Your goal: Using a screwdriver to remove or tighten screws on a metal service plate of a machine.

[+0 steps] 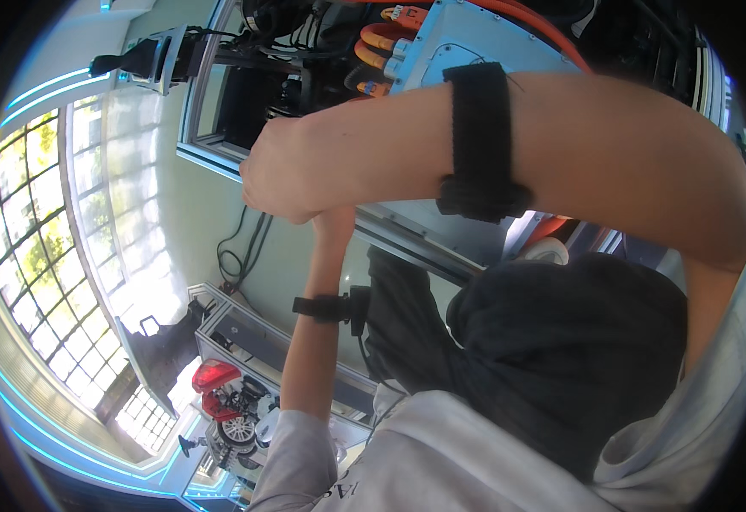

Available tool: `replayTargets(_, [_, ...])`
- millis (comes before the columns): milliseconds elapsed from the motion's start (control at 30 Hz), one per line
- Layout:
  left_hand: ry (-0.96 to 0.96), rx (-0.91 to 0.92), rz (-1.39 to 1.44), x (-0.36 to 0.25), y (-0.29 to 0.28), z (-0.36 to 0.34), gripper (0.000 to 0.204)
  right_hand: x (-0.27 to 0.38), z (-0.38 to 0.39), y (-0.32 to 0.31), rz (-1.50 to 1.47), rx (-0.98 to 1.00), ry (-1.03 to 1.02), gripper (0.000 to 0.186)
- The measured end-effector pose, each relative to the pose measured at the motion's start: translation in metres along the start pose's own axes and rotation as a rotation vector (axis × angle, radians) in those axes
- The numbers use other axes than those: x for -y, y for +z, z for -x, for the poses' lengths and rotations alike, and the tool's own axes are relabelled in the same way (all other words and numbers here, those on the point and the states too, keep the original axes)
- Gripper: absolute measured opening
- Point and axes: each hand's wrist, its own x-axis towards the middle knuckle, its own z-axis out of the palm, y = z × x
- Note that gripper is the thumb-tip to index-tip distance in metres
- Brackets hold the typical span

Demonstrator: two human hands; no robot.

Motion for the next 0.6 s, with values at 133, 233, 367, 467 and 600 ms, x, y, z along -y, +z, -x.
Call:
replayTargets(133, [0.051,0.165,0.176,-0.014,-0.026,-0.005,0.041,0.003,0.009,-0.019,0.079,0.041,0.029,0.041])
replayTargets(233, [-0.148,0.079,0.137,-0.037,-0.035,-0.004,0.022,-0.002,0.008,-0.02,0.024,0.004,-0.026,0.04])
replayTargets(367, [-0.117,-0.123,0.387,-0.019,-0.019,-0.001,0.019,0.002,-0.01,-0.007,0.13,0.038,-0.003,0.043])
replayTargets(467, [-0.349,-0.139,0.843,-0.003,-0.023,-0.001,0.034,0.005,-0.007,-0.018,0.135,0.049,0.05,0.044])
replayTargets(600, [-0.379,0.079,0.484,-0.038,-0.048,-0.006,0.051,-0.002,-0.012,-0.017,-0.087,0.056,0.07,0.045])
